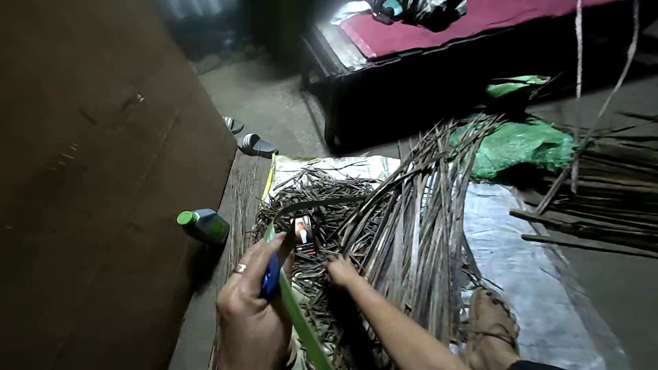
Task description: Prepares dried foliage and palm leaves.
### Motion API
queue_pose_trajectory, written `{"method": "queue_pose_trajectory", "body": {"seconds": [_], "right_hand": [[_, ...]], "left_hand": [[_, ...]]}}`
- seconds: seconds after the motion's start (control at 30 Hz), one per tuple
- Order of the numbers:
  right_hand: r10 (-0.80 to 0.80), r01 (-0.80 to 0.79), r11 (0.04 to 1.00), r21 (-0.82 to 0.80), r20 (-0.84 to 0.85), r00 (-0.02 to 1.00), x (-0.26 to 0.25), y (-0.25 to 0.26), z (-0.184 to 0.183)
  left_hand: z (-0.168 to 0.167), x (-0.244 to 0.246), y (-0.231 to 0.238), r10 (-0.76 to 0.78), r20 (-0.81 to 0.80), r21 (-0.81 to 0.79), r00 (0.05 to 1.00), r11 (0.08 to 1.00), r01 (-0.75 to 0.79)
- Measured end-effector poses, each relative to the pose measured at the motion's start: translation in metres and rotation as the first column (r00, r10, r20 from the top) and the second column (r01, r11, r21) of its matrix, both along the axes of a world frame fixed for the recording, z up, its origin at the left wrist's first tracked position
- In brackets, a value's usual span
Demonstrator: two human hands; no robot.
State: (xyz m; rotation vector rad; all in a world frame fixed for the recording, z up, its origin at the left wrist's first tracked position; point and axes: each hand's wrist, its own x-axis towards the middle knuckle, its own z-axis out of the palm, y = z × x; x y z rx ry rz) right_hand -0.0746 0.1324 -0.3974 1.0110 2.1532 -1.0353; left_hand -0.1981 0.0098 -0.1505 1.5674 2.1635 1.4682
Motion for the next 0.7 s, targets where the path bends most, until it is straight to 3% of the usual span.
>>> {"method": "queue_pose_trajectory", "body": {"seconds": [0.2, 0.37, 0.5, 0.6, 0.7], "right_hand": [[0.281, -0.287, 0.957, 0.035, 0.119, 0.952, 0.036, -0.021, -0.03], [0.334, -0.343, 0.939, 0.029, 0.168, 0.928, 0.096, -0.01, -0.015], [0.233, -0.252, 0.966, 0.05, 0.246, 0.941, 0.168, -0.007, -0.013], [0.098, -0.127, 0.991, 0.046, 0.406, 0.909, 0.224, -0.001, -0.013], [-0.081, 0.07, 0.997, 0.04, 0.554, 0.829, 0.234, 0.011, 0.005]], "left_hand": [[0.008, -0.013, -0.003, 0.012, 0.066, -0.021, 0.998, 1.0, -0.011], [0.012, -0.001, -0.002, -0.024, 0.103, -0.004, 0.994, 1.0, 0.024], [0.015, 0.006, -0.003, -0.062, 0.131, 0.015, 0.989, 0.998, 0.061], [0.018, 0.01, -0.007, -0.112, 0.163, 0.04, 0.98, 0.993, 0.107], [0.023, 0.012, -0.011, -0.151, 0.209, 0.047, 0.966, 0.988, 0.144]]}}
